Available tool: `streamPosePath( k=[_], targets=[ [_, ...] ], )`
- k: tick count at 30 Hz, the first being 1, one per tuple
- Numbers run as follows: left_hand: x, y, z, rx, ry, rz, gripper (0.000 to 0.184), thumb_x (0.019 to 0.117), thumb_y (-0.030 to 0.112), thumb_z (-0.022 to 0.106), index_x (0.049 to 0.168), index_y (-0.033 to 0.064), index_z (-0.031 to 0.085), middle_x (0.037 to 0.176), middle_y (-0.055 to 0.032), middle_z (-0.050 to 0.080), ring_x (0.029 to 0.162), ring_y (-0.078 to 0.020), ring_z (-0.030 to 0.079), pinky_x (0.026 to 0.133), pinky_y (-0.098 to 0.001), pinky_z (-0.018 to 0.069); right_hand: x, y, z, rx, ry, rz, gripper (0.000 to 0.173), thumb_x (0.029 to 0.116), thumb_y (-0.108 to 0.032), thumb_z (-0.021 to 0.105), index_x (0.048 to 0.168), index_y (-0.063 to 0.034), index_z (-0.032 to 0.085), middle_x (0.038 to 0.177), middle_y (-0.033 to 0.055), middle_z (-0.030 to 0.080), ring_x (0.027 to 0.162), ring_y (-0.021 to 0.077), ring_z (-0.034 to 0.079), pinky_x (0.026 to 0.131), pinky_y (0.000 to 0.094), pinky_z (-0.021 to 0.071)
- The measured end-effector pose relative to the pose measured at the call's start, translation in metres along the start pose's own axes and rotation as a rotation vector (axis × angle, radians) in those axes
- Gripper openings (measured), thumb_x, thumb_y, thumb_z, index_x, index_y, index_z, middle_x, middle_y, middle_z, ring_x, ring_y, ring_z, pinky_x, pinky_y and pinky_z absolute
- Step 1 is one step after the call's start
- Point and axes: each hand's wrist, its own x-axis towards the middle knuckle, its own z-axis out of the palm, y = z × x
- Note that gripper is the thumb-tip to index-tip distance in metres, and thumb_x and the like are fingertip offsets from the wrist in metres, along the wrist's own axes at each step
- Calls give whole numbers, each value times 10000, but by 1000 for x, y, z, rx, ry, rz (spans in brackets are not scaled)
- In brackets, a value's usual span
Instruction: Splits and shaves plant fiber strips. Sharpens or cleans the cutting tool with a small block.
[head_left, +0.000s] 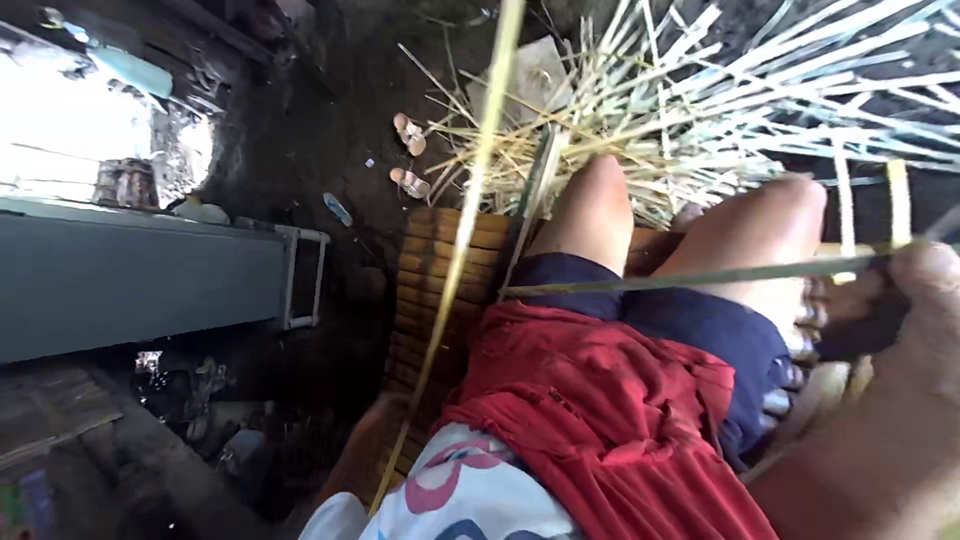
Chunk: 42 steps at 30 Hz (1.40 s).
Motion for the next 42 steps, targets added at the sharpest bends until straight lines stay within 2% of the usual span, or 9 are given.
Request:
streamPosePath(
  k=[4, 8, 15, 18, 21, 26, 30, 38, 42],
  targets=[
    [2, -47, 8, 287, -67, -122, 317, 888, 209, 787, 1146, 33, 734, 1041, -139, 734, 933, -256, 695, 877, -491, 564, 7, -15, 37, -64, -91, -61, 226, 1028, -191, 502, 1056, 29, 545, 696, -52, 625, 568, 28, 618, 569, 195, 548],
    [21, 27, -22, 592, 188, -278, 371, 982, 285, 648, 1269, 51, 674, 1293, -211, 660, 1232, -406, 608, 1027, -659, 463, 22, 11, 66, -60, -241, -164, 313, 1020, -218, 590, 1160, 62, 565, 801, -37, 659, 631, 55, 640, 620, 273, 589],
    [-20, 378, -20, 514, 811, 981, 373, 1006, 204, 652, 1363, 97, 654, 1333, -102, 669, 1178, -211, 671, 1002, -414, 560, -2, 20, 153, -431, -343, -340, 546, 1000, -474, 598, 926, 52, 724, 691, 130, 689, 558, 177, 654, 586, 428, 566],
    [-49, 463, 70, 452, 366, 1298, 439, 1020, 160, 629, 1433, 19, 579, 1356, -131, 662, 1240, -197, 640, 1087, -381, 495, -10, 22, 179, -568, -309, -487, 568, 988, -501, 562, 875, 26, 740, 713, 179, 703, 605, 312, 687, 628, 587, 541],
    [-45, 487, 133, 339, 79, 1406, 355, 1020, 141, 630, 1330, -30, 647, 1045, -153, 748, 924, -194, 711, 878, -353, 559, -29, 6, 184, -716, -427, -419, 495, 1019, -387, 562, 1090, 79, 714, 1039, 292, 720, 979, 440, 711, 914, 664, 501],
    [-33, 437, 99, 373, 43, 1383, 240, 1011, 158, 635, 981, -53, 744, 917, -149, 717, 855, -195, 683, 839, -372, 548, -4, 15, 112, -206, -643, -139, 625, 824, -437, 797, 1271, -47, 602, 988, -18, 712, 790, 56, 687, 702, 291, 613],
    [13, 328, 41, 426, -26, 1181, 355, 1067, 199, 526, 895, -46, 716, 805, -107, 713, 772, -154, 683, 786, -349, 557, 1, -7, 41, 20, -677, -40, 635, 774, -493, 834, 1289, -255, 550, 986, -181, 672, 771, -21, 641, 659, 225, 569],
    [34, 85, -97, 666, -139, 67, 421, 997, 424, 637, 1094, 30, 749, 1032, -158, 739, 989, -294, 702, 952, -547, 524, 5, 20, 48, 199, -567, 191, 204, 1049, -302, 517, 1138, -180, 654, 832, -82, 708, 553, 44, 620, 505, 234, 561],
    [8, 114, -88, 885, -215, -180, 475, 914, 434, 756, 1238, 87, 736, 1163, -177, 729, 1117, -358, 678, 1014, -604, 472, -23, 26, 102, 94, -623, 417, 204, 1036, -203, 481, 1117, -118, 648, 731, -27, 715, 479, 64, 601, 456, 230, 536]
  ],
)
